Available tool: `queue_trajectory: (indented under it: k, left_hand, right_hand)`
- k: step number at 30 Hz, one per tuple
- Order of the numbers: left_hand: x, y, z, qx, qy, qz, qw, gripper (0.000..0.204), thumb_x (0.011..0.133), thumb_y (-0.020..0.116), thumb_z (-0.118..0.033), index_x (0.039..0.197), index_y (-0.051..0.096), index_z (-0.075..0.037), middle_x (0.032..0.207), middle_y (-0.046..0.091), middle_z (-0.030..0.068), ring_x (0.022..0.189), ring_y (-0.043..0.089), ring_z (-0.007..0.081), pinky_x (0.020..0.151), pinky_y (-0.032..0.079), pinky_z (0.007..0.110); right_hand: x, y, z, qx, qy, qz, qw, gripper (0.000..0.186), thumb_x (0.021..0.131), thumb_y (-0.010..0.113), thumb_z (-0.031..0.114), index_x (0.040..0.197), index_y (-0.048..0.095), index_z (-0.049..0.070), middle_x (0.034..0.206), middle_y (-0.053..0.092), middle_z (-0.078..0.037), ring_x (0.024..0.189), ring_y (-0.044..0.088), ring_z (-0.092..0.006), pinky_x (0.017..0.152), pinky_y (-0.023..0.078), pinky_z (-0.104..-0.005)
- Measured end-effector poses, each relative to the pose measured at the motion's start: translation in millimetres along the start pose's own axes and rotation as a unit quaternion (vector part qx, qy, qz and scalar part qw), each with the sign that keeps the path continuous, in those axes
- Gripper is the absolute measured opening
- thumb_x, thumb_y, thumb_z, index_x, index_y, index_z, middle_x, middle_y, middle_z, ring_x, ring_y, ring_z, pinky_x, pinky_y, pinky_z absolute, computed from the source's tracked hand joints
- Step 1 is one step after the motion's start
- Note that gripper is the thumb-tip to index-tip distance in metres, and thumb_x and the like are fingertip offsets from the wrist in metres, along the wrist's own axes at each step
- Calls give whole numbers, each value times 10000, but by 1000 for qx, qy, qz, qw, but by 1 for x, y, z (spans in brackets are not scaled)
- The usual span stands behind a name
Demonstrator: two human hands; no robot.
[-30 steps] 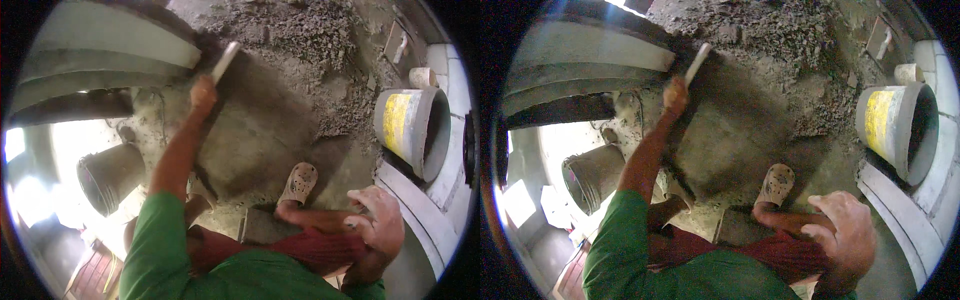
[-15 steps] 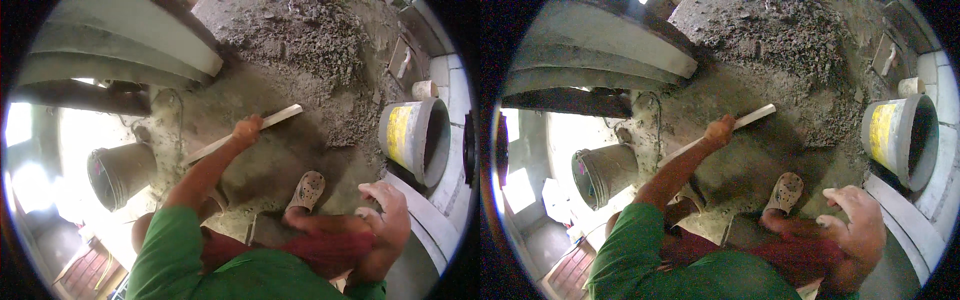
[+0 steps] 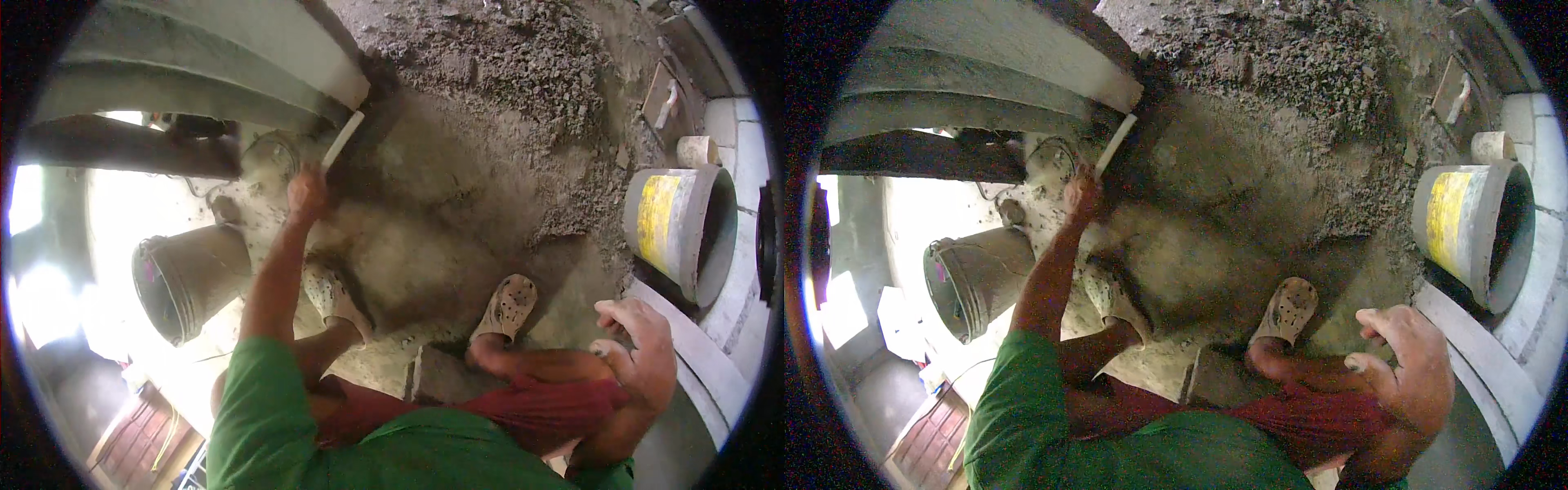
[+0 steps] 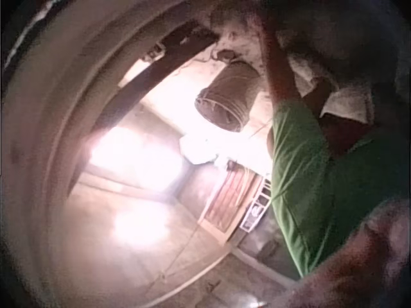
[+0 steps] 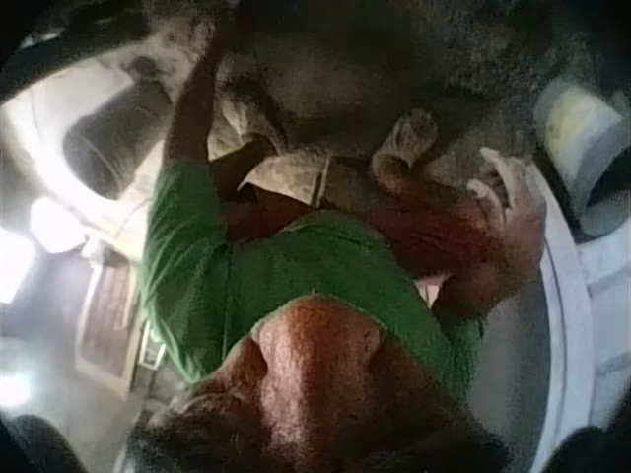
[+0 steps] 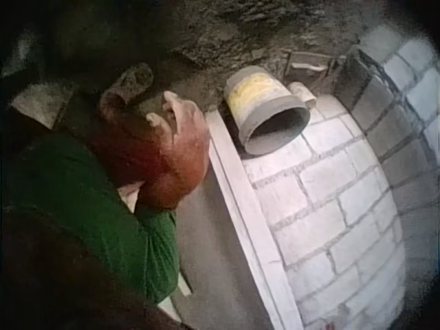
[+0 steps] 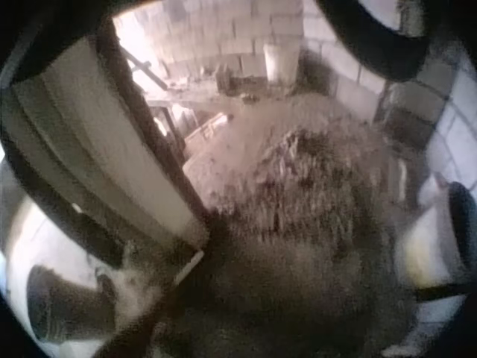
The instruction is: The person levels wet concrete on the ground using a wooden board, then smooths the surface with a trowel and applies water from a bottle.
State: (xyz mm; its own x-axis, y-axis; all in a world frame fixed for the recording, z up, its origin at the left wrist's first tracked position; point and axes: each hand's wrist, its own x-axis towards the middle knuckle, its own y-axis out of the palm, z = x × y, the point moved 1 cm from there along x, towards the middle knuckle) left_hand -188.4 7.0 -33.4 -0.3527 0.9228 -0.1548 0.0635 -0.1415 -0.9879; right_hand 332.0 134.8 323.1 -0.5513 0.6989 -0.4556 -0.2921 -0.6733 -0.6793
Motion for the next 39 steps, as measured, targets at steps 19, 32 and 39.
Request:
queue_trajectory:
  k: [19,32,39]
  left_hand:
    - [47,31,-76,-101,139,-99,980,406,803,668,-267,1145,594,-58,956,660,178,887,625,395,789,510,487]
    - [-14,9,-40,14,5,84,996,615,810,707,-459,1224,554,-30,723,650,142,640,639,339,605,522,422]
    - [12,19,-51,-24,-1,-60,998,443,822,640,-418,1066,622,-48,789,663,224,780,672,396,669,531,500]
  right_hand:
    - [-24,3,19,-36,-30,-64,997,487,688,741,329,1081,642,60,898,630,-118,851,609,-326,779,464,-422]
    - [-21,3,-6,21,-49,-18,998,504,719,718,397,1053,651,26,933,641,-160,865,604,-372,756,473,-453]
    - [-21,3,-15,11,-49,-27,998,514,725,718,401,1069,650,25,931,640,-162,863,608,-372,766,467,-452]
